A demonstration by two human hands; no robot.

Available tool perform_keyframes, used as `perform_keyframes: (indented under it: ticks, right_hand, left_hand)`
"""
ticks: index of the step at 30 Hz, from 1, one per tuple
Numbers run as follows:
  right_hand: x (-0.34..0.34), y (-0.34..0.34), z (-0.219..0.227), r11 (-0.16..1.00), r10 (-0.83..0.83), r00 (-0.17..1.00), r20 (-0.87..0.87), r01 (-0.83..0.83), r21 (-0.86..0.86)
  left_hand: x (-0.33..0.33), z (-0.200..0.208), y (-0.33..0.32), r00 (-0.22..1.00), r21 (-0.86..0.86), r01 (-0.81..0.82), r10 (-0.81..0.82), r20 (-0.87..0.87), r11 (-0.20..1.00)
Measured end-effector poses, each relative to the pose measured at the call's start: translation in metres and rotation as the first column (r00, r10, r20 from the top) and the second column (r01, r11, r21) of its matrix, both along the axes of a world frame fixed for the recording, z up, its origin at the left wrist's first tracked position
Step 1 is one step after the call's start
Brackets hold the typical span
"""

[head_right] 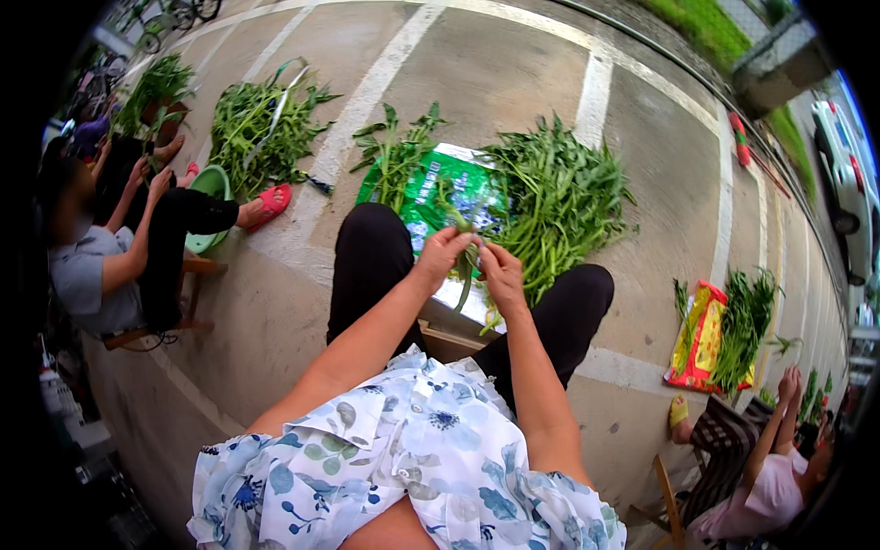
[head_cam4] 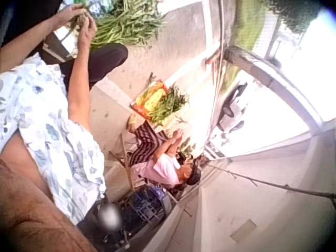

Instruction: The person trims stems and leaves from a pile of water spinach by hand while sitting on a stool. They break the stems and place the prepared portions onto a green and white sack on another stool.

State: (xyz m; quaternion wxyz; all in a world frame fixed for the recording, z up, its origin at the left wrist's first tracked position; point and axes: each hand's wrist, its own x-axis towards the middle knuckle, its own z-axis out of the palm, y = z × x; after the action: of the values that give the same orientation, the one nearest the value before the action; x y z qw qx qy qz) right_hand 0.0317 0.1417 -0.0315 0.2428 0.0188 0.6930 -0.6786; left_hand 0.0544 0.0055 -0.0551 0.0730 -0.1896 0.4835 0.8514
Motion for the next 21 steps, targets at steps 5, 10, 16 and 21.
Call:
perform_keyframes:
  ticks: [5, 10, 16, 21]
  right_hand:
    - [-0.008, 0.005, 0.005, 0.966, -0.229, 0.965, 0.129, 0.241, -0.089]
    - [-0.017, 0.019, 0.006, 0.919, -0.305, 0.932, 0.195, 0.342, -0.195]
    - [-0.020, 0.031, -0.011, 0.925, -0.278, 0.940, 0.197, 0.317, -0.210]
    - [-0.016, 0.025, -0.009, 0.960, -0.249, 0.955, 0.159, 0.265, -0.094]
  left_hand:
    - [0.003, -0.016, 0.017, 0.985, -0.272, 0.124, -0.151, -0.082, 0.954]
    - [0.008, 0.013, 0.018, 0.979, -0.110, 0.203, -0.197, 0.057, 0.973]
    - [0.007, 0.016, 0.016, 0.978, -0.104, 0.196, -0.187, 0.091, 0.975]
    - [0.004, 0.015, 0.008, 0.979, -0.064, 0.131, -0.119, 0.164, 0.989]
